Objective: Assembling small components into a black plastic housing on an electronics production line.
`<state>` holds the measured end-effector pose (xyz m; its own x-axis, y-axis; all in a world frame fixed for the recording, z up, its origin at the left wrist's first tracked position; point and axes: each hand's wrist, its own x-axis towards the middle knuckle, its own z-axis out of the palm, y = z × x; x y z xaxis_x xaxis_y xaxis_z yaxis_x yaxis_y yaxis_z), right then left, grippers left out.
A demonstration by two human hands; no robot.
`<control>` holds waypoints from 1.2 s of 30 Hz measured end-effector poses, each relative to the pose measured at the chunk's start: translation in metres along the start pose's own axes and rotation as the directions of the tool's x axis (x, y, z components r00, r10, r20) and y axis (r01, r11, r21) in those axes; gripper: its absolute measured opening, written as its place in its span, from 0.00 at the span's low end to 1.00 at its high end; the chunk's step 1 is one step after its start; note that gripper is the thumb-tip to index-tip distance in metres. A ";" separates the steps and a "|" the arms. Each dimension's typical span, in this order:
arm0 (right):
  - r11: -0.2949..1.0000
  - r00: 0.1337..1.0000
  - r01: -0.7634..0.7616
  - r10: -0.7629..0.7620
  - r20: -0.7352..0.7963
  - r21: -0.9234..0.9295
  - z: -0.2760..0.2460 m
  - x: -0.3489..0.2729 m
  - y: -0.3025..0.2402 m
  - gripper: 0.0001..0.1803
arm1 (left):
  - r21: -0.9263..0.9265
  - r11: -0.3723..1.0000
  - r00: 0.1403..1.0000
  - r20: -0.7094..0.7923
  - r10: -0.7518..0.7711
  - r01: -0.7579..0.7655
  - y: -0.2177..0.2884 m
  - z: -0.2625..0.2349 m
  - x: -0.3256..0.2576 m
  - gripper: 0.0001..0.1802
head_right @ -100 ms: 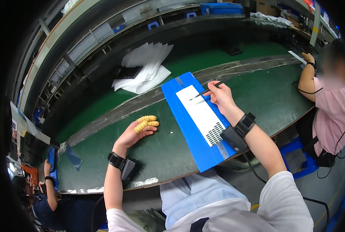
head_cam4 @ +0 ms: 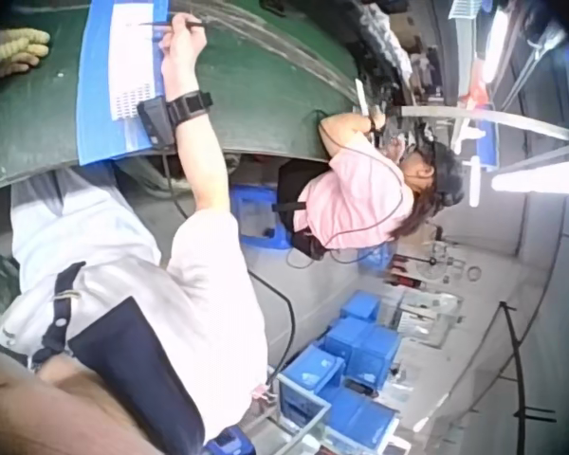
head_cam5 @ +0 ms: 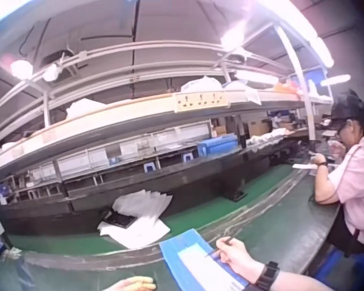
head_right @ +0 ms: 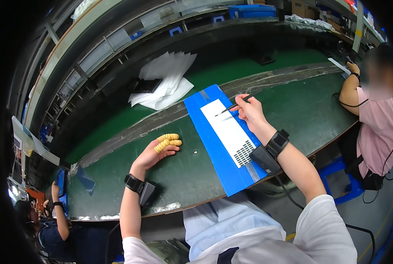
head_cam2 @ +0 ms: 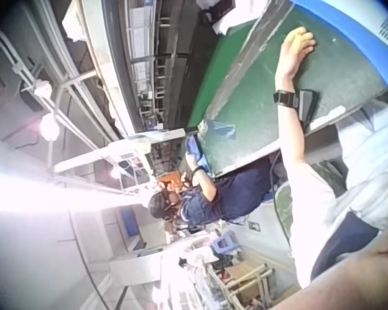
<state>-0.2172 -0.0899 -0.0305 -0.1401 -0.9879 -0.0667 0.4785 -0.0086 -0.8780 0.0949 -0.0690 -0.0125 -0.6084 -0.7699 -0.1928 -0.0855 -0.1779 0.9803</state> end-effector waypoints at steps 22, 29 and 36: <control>0.933 0.880 0.319 -0.357 -0.314 -0.165 -0.119 0.072 -0.049 0.04 | 0.587 0.805 0.993 0.013 -0.116 0.087 0.089 0.049 0.108 0.19; 0.840 0.788 0.433 -0.529 -0.316 -0.328 -0.117 0.088 -0.047 0.03 | 0.927 0.307 0.959 0.142 0.245 -0.216 0.115 0.037 0.261 0.19; 0.896 0.803 0.382 -0.442 -0.399 -0.225 -0.128 0.089 -0.044 0.04 | 0.950 -0.307 0.949 0.149 0.277 -0.060 0.114 0.079 0.379 0.21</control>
<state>-0.3621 -0.1578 -0.0586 -0.6699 -0.7280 0.1456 0.1806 -0.3500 -0.9192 -0.2074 -0.3329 0.0292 -0.7189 -0.6885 0.0953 -0.6869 0.6826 -0.2495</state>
